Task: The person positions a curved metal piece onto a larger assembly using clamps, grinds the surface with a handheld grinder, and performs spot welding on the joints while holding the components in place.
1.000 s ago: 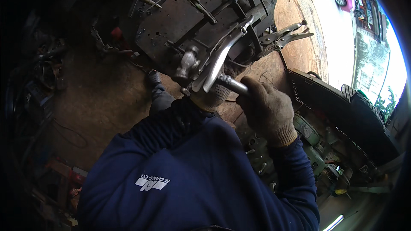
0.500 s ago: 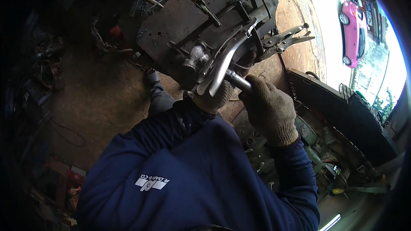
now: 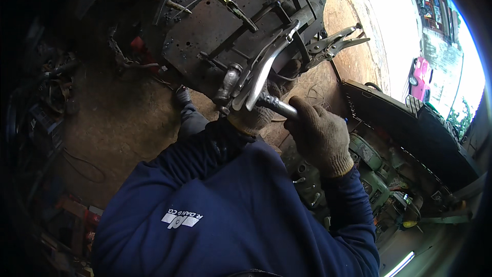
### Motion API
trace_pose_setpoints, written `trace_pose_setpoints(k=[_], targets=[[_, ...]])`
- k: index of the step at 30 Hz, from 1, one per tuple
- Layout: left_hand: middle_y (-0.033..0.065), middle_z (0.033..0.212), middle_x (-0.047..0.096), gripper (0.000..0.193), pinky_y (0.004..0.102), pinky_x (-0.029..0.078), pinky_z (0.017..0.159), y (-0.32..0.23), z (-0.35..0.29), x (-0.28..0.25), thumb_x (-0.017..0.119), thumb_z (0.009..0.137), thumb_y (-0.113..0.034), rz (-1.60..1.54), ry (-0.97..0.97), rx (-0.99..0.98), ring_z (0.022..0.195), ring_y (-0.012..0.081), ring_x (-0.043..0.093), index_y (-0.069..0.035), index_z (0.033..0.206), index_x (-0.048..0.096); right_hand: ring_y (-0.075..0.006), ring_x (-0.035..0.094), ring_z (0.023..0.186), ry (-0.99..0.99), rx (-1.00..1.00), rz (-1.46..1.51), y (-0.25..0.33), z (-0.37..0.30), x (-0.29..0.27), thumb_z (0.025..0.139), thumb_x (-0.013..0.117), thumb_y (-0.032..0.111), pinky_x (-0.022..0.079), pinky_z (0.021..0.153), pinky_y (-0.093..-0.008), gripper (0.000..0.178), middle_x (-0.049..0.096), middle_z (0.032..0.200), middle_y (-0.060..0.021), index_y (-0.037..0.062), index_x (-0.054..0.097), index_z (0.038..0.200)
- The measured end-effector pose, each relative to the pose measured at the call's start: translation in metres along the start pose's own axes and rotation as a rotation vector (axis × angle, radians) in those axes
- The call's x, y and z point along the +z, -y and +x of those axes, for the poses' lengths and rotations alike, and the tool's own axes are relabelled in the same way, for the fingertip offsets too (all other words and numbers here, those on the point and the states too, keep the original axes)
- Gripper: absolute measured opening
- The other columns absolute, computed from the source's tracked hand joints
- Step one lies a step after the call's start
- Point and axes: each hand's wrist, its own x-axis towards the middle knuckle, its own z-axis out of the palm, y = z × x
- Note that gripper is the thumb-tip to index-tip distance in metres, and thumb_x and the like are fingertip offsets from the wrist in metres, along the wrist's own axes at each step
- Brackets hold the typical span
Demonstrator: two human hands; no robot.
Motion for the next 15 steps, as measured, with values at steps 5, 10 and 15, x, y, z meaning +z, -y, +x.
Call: trace_pose_setpoints(k=[5, 10, 15], targets=[[0.0178, 0.113, 0.057, 0.036, 0.0403, 0.051, 0.096, -0.015, -0.001, -0.009, 0.047, 0.1, -0.023, -0.368, -0.167, -0.085, 0.099, 0.0266, 0.061, 0.004, 0.124, 0.049, -0.0298, 0.065, 0.069, -0.042, 0.013, -0.063, 0.001, 0.014, 0.0, 0.079, 0.072, 0.019, 0.051, 0.058, -0.0397, 0.034, 0.064, 0.078, -0.0097, 0.0123, 0.059, 0.11], [0.0184, 0.116, 0.057, 0.041, 0.0368, 0.052, 0.092, 0.007, 0.0, 0.03, 0.055, 0.096, -0.021, 0.116, 0.019, 0.03, 0.1, 0.0276, 0.061, 0.005, 0.128, 0.048, -0.0297, 0.065, 0.068, -0.087, -0.043, -0.076, 0.004, 0.016, -0.005, 0.077, 0.073, 0.02, 0.051, 0.057, -0.0397, 0.035, 0.064, 0.078, -0.009, 0.0133, 0.06, 0.109], [0.019, 0.117, 0.057, 0.045, 0.0375, 0.052, 0.092, 0.013, -0.003, 0.012, 0.059, 0.093, -0.022, 0.278, 0.07, 0.077, 0.102, 0.0283, 0.06, 0.005, 0.128, 0.05, -0.0284, 0.064, 0.064, -0.017, -0.029, -0.129, -0.014, -0.013, -0.004, 0.071, 0.077, 0.023, 0.05, 0.054, -0.0389, 0.039, 0.064, 0.075, -0.0073, 0.0146, 0.063, 0.107]])
